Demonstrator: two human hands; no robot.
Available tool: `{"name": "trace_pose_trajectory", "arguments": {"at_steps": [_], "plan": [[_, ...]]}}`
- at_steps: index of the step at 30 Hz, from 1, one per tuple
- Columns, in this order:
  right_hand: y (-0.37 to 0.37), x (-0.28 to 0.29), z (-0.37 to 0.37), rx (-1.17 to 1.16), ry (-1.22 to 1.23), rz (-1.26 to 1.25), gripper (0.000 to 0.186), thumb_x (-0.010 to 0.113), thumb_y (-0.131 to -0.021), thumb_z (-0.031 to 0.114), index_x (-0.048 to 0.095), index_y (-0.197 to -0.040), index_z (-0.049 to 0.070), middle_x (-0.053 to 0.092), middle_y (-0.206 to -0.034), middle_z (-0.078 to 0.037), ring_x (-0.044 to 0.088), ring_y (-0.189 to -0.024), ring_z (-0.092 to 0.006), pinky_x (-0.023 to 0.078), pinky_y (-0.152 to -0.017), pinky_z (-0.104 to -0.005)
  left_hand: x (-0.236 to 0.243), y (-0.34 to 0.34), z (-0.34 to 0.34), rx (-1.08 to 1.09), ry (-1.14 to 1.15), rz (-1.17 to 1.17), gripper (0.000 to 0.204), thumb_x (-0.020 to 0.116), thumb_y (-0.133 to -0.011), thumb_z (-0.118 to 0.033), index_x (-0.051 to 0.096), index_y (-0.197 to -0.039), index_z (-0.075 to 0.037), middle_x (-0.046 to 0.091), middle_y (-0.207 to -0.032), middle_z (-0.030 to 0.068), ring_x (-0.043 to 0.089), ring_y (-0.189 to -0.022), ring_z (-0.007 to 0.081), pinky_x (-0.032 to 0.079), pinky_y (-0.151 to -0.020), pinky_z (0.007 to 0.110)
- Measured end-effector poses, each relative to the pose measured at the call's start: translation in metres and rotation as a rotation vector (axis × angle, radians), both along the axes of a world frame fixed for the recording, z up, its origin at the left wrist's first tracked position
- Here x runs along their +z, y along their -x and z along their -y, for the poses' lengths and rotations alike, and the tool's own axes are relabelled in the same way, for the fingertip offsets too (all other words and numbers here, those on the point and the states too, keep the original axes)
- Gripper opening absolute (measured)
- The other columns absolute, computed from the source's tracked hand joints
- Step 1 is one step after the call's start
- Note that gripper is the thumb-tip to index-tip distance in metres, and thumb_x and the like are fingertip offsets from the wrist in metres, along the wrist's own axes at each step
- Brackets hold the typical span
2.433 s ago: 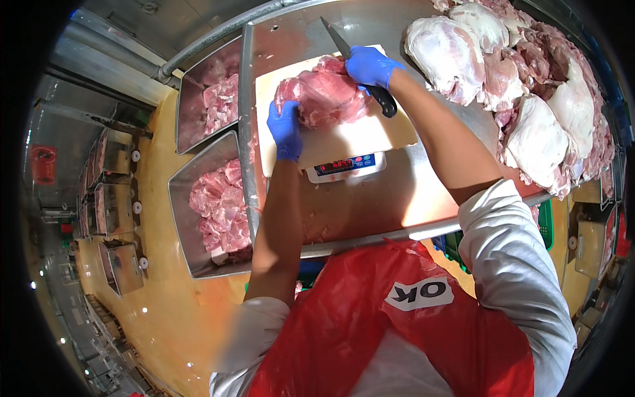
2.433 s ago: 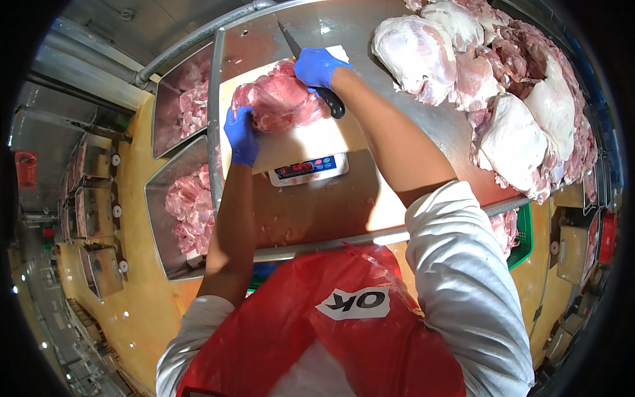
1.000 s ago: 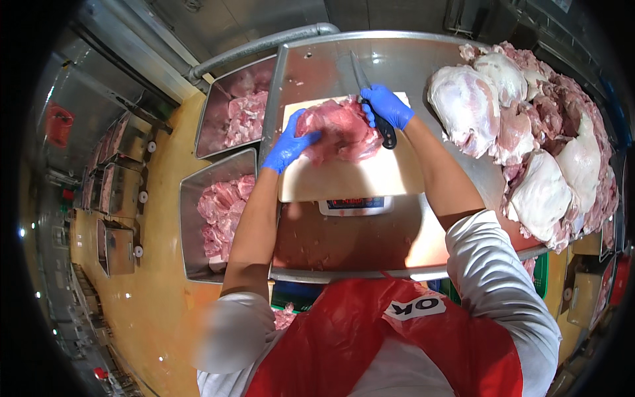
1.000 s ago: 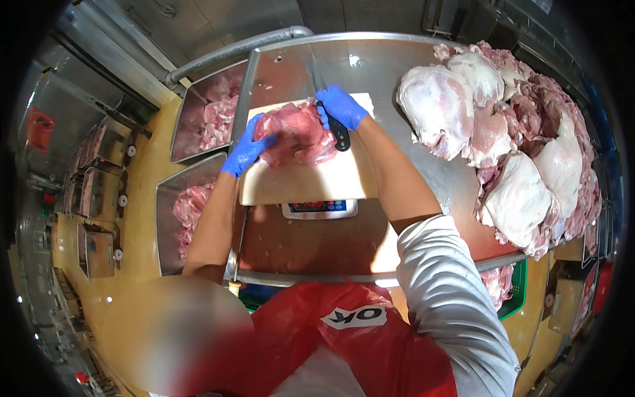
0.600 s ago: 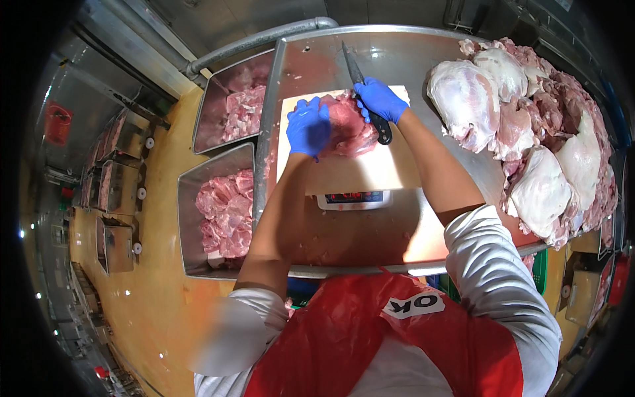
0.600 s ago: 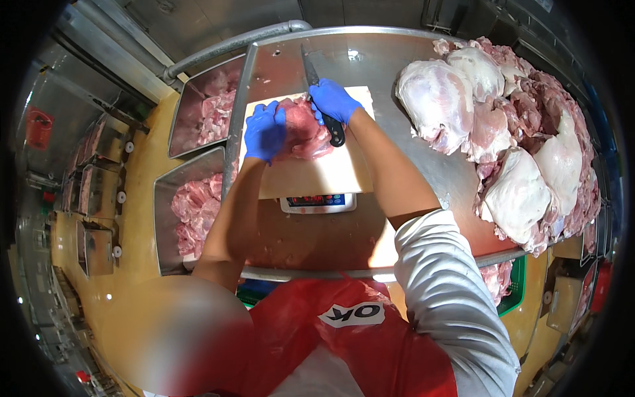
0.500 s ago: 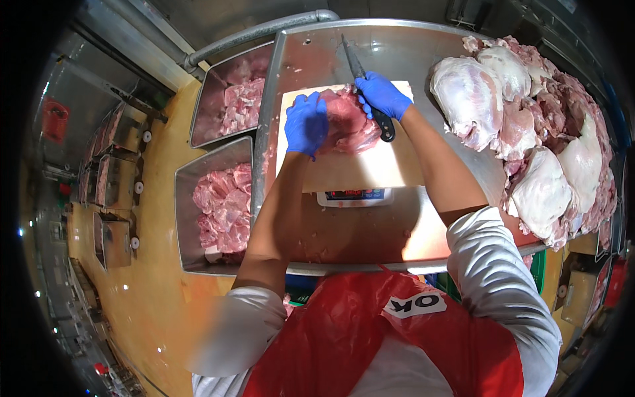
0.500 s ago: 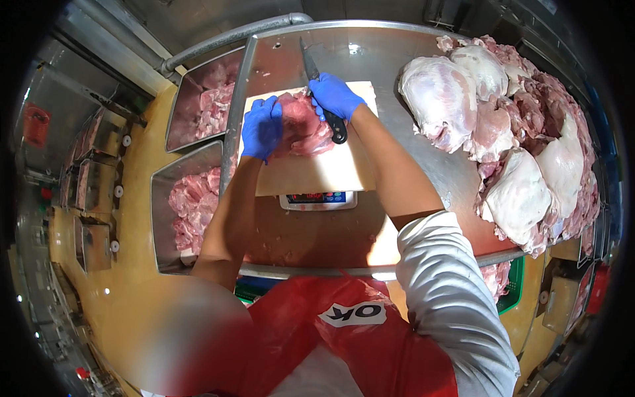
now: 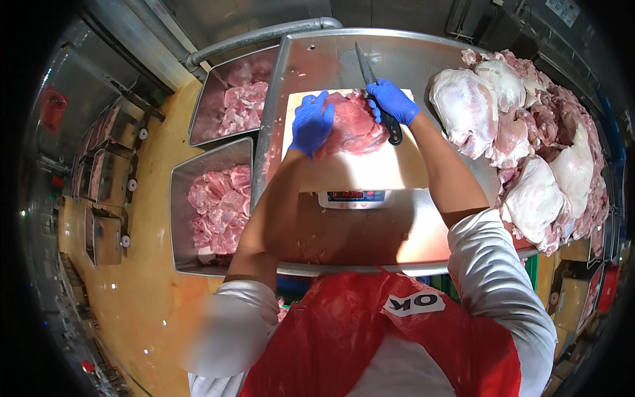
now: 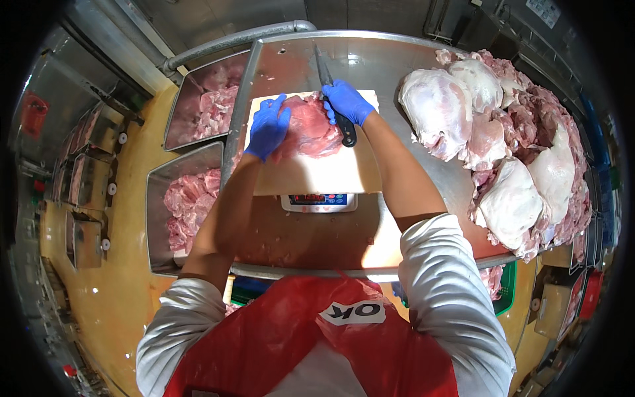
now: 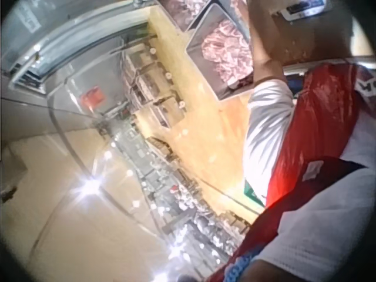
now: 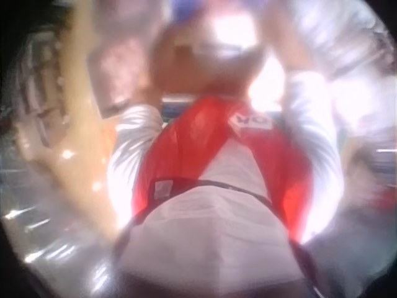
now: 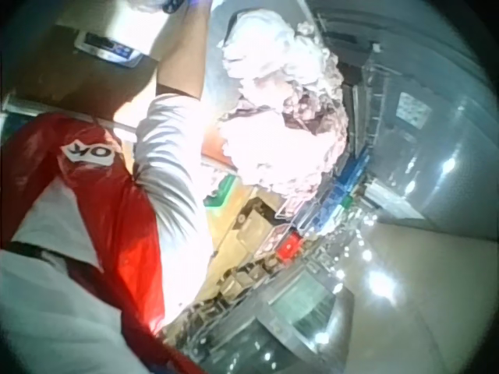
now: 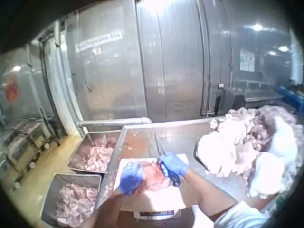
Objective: The person uses a knife to cut large pieces of raw meat on a cutting board. They trim and portion the meat, placing cut pieces into metal trays and green crates. The person repeatedly handles the meat, repositions it, and continues cutting throughout the clip.
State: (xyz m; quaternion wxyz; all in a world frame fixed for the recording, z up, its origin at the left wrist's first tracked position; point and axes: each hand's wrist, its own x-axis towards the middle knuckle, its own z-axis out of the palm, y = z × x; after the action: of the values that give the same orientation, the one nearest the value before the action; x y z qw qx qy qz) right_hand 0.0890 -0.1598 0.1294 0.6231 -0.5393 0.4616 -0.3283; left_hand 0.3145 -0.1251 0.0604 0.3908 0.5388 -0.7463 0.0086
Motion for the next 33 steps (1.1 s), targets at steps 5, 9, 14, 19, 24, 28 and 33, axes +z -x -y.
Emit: {"name": "trace_pose_trajectory", "arguments": {"at_steps": [5, 9, 14, 19, 24, 28, 33], "plan": [[0.021, 0.027, -0.034, -0.123, 0.019, 0.203, 0.023, 0.050, -0.100, 0.027, 0.046, -0.092, 0.006, 0.049, -0.062, -0.004, 0.049, -0.043, -0.0138, 0.046, -0.040, -0.0299, 0.061, -0.069, -0.006, 0.153, 0.253, 0.024, 0.034, 0.049, -0.093, -0.017, 0.058, -0.124, -0.003, 0.059, -0.112, 0.0244, 0.058, -0.101, 0.0405, 0.046, -0.092, 0.045], [0.113, 0.025, -0.088, -0.348, 0.140, 0.066, 0.022, 0.052, -0.099, 0.029, 0.050, -0.098, 0.007, 0.048, -0.064, -0.002, 0.045, -0.044, -0.0110, 0.042, -0.040, -0.0265, 0.087, -0.169, -0.045, 0.103, 0.087, -0.336, 0.034, 0.045, -0.098, -0.022, 0.064, -0.117, -0.001, 0.066, -0.111, 0.0162, 0.060, -0.107, 0.0269, 0.044, -0.096, 0.036], [0.194, -0.014, -0.169, -0.513, 0.024, 0.079, 0.018, 0.051, -0.100, 0.027, 0.049, -0.100, 0.008, 0.050, -0.061, -0.005, 0.048, -0.043, -0.0160, 0.044, -0.042, -0.0287, 0.075, -0.252, -0.102, 0.365, -0.287, -0.616, 0.048, 0.046, -0.098, -0.042, 0.059, -0.129, -0.008, 0.061, -0.126, 0.0106, 0.057, -0.114, 0.0255, 0.046, -0.092, 0.042], [0.239, -0.047, -0.205, -0.641, -0.037, 0.237, 0.020, 0.054, -0.098, 0.027, 0.048, -0.097, 0.009, 0.054, -0.071, -0.008, 0.054, -0.054, -0.0182, 0.048, -0.050, -0.0312, 0.078, -0.252, -0.110, 0.397, -0.388, -0.815, 0.044, 0.048, -0.097, -0.043, 0.060, -0.126, -0.012, 0.062, -0.122, 0.0076, 0.058, -0.111, 0.0226, 0.047, -0.090, 0.045], [0.253, -0.064, -0.209, -0.712, -0.075, 0.437, 0.024, 0.055, -0.096, 0.028, 0.056, -0.099, 0.005, 0.064, -0.089, -0.015, 0.064, -0.079, -0.0251, 0.056, -0.071, -0.0384, 0.078, -0.216, -0.065, 0.267, -0.514, -1.063, 0.037, 0.055, -0.093, -0.042, 0.063, -0.117, -0.014, 0.065, -0.111, 0.0055, 0.060, -0.102, 0.0202, 0.049, -0.084, 0.040], [0.228, -0.065, -0.189, -0.663, -0.100, 0.571, 0.028, 0.054, -0.097, 0.028, 0.062, -0.105, 0.002, 0.066, -0.112, -0.017, 0.060, -0.110, -0.0293, 0.051, -0.093, -0.0462, 0.041, -0.176, -0.028, 0.002, -0.656, -1.132, 0.037, 0.065, -0.088, -0.042, 0.063, -0.106, -0.011, 0.065, -0.099, 0.0059, 0.062, -0.088, 0.0175, 0.052, -0.081, 0.038], [0.157, -0.059, -0.138, -0.499, -0.070, 0.645, 0.031, 0.053, -0.097, 0.025, 0.058, -0.115, 0.000, 0.060, -0.125, -0.020, 0.056, -0.118, -0.0308, 0.046, -0.100, -0.0470, -0.018, -0.099, -0.012, -0.404, -0.616, -0.969, 0.043, 0.064, -0.092, -0.035, 0.057, -0.123, -0.006, 0.063, -0.104, 0.0064, 0.059, -0.093, 0.0161, 0.050, -0.091, 0.033]]}}
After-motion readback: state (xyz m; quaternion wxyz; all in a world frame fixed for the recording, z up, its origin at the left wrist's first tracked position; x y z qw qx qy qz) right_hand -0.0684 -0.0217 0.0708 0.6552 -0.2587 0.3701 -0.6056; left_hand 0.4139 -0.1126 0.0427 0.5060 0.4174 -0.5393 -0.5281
